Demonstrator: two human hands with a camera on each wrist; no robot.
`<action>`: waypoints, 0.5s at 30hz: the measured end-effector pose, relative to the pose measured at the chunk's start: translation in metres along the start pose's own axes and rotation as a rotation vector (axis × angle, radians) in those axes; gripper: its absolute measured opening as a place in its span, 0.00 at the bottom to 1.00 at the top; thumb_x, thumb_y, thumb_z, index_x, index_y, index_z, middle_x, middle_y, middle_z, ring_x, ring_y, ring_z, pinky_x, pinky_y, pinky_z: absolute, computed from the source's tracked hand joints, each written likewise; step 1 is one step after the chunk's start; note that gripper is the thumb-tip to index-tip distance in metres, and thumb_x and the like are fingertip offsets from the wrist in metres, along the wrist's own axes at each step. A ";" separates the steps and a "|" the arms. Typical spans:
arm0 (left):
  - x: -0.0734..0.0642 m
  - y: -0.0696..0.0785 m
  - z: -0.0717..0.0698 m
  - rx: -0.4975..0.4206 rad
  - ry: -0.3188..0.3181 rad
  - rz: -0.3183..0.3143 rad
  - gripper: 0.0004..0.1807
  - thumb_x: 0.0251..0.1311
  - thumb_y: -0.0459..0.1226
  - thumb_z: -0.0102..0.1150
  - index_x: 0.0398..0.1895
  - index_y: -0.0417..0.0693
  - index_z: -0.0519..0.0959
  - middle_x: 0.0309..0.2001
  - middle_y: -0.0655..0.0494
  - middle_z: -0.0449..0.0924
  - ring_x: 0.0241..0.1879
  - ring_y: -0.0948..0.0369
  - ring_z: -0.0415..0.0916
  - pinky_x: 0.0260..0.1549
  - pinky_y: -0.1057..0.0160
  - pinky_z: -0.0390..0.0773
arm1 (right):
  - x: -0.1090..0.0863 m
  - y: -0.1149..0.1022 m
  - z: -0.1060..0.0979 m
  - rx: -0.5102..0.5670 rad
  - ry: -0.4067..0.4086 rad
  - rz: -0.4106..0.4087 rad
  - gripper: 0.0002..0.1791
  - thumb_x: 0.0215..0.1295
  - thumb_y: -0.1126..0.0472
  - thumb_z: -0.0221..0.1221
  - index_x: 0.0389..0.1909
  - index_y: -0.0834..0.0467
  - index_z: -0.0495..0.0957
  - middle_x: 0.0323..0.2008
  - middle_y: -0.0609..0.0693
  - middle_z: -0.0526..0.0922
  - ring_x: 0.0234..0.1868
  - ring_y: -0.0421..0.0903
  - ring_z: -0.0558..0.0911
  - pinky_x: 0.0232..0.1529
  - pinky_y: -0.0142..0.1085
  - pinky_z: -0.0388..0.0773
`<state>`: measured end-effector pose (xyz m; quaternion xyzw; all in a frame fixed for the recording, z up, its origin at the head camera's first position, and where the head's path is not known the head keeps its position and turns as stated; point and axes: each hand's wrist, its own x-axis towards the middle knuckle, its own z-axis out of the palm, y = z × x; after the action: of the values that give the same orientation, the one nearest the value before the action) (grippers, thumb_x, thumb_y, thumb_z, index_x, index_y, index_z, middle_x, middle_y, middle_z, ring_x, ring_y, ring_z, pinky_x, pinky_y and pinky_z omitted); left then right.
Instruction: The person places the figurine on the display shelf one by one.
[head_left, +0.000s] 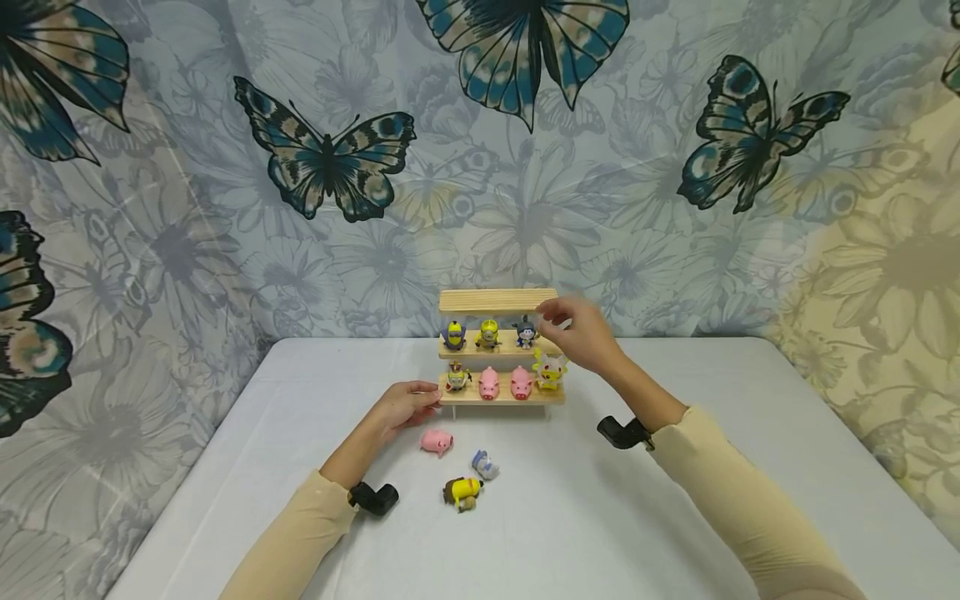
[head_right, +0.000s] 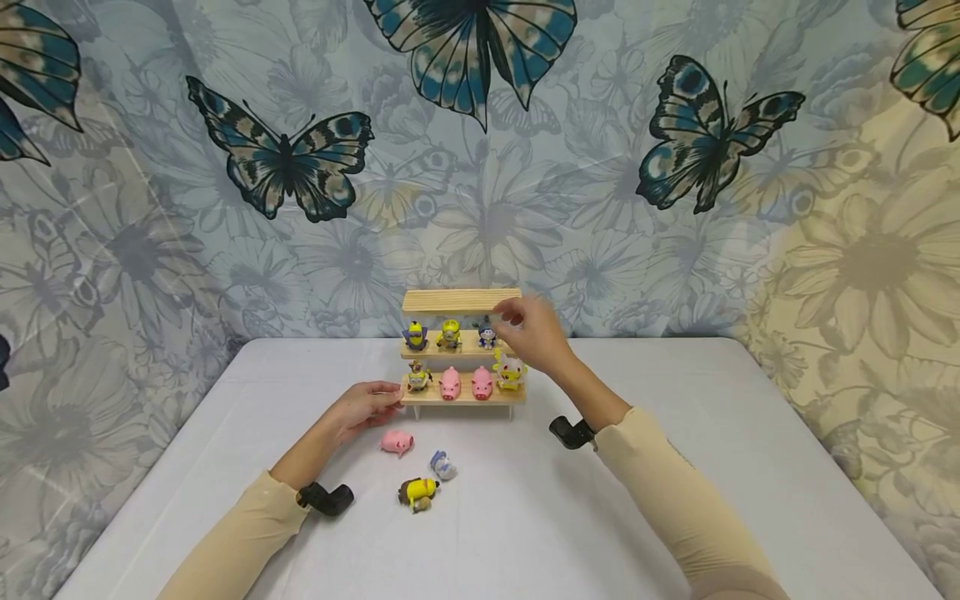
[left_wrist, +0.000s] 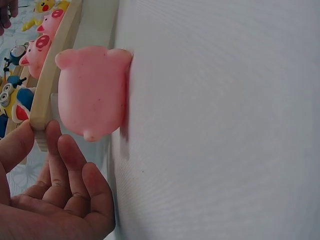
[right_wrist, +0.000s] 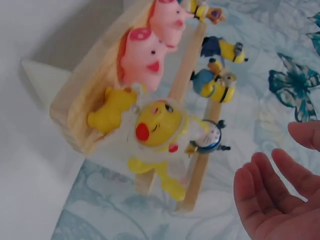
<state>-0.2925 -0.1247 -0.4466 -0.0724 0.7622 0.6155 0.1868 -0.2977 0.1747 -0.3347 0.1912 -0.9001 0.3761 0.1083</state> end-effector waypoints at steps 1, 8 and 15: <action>0.000 0.000 0.000 0.001 0.000 0.002 0.21 0.67 0.39 0.58 0.60 0.39 0.74 0.33 0.60 0.84 0.30 0.67 0.77 0.33 0.68 0.75 | -0.003 -0.001 0.000 0.004 -0.009 -0.008 0.17 0.67 0.62 0.59 0.53 0.66 0.78 0.44 0.61 0.82 0.46 0.57 0.80 0.47 0.49 0.77; -0.002 0.000 0.000 0.004 -0.003 0.009 0.22 0.67 0.39 0.58 0.60 0.38 0.74 0.33 0.59 0.84 0.30 0.66 0.77 0.34 0.67 0.75 | -0.024 -0.008 0.007 0.052 -0.164 -0.054 0.16 0.67 0.63 0.59 0.53 0.66 0.77 0.37 0.56 0.83 0.39 0.49 0.81 0.40 0.39 0.79; 0.001 -0.002 0.000 0.006 -0.001 0.005 0.22 0.67 0.39 0.58 0.60 0.38 0.74 0.33 0.59 0.84 0.31 0.66 0.77 0.34 0.67 0.76 | -0.041 -0.006 0.022 0.104 -0.348 -0.077 0.14 0.67 0.62 0.59 0.50 0.65 0.80 0.36 0.52 0.82 0.38 0.43 0.77 0.40 0.36 0.77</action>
<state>-0.2930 -0.1254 -0.4483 -0.0695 0.7642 0.6138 0.1857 -0.2591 0.1654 -0.3598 0.2931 -0.8767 0.3787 -0.0449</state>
